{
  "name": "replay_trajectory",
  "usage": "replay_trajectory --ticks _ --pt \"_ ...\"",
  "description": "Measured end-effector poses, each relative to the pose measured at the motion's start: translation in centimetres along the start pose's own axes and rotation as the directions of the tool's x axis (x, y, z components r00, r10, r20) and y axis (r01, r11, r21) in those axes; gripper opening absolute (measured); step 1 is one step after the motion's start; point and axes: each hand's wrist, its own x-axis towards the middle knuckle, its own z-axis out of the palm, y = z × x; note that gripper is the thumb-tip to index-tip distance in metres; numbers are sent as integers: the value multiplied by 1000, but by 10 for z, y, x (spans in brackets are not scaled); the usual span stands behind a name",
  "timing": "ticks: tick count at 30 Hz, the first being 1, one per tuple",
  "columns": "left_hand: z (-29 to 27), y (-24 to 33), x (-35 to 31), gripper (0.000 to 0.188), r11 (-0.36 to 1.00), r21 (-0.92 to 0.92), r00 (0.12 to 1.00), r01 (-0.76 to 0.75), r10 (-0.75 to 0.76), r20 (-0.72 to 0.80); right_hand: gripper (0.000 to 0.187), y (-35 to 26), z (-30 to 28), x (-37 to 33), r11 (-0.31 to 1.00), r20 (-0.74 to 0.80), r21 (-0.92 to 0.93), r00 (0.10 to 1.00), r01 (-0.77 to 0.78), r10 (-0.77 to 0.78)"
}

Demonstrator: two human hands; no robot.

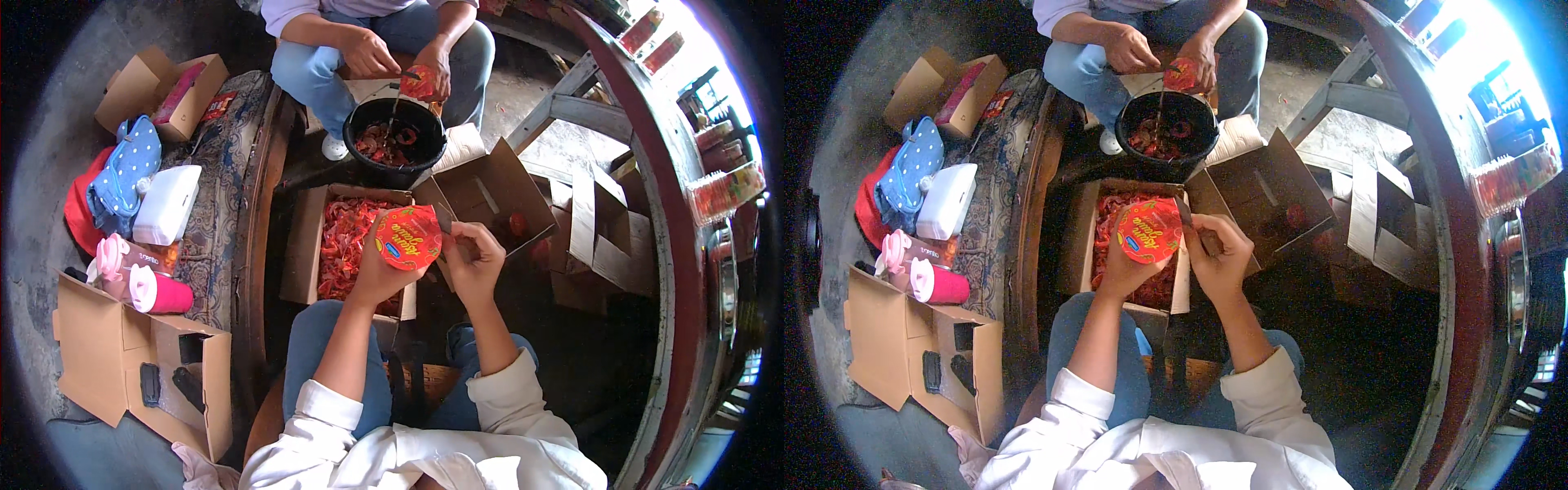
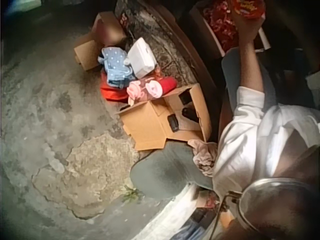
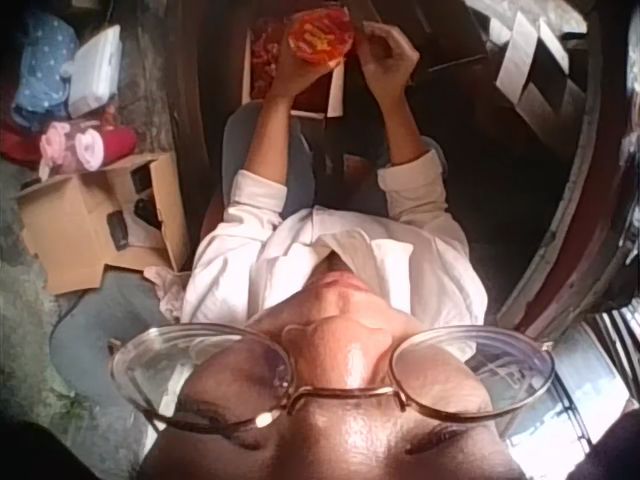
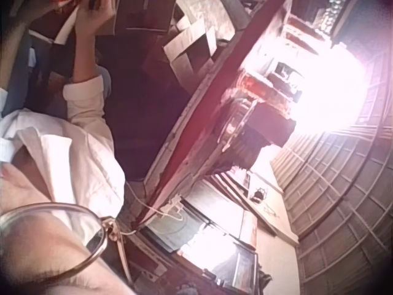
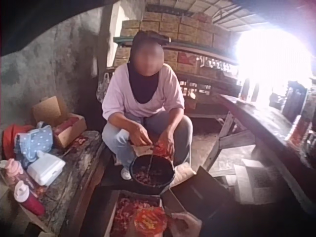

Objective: The person sorts small packaged snack items from a cardboard box into a black bucket by hand, handling them one at a time.

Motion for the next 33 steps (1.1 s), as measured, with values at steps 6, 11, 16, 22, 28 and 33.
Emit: replay_trajectory --ticks 6,11,16,22,28,33 --pt "-7 -8 -4 64 997 -52 998 63 -64 -14 13 -10 3 -1 995 -7 -36 995 94 -95" --pt "-7 -4 -5 63 991 -60 993 122 -122 3 17 -8 4 -2 977 -15 -148 988 151 -155" --pt "-6 -8 -6 70 994 -67 997 81 -82 -1 21 -4 6 -4 956 -25 -209 976 204 -214" --pt "-5 -10 -11 69 991 -77 993 110 -106 50 20 -9 0 2 991 -6 -74 993 115 -116" --pt "-10 -10 -12 67 982 -18 980 188 -186 69 19 -12 1 -3 993 16 -54 994 107 -106" --pt "-5 -9 -14 67 985 -15 984 172 -171 50 24 -7 -2 -2 988 37 -103 993 117 -114"
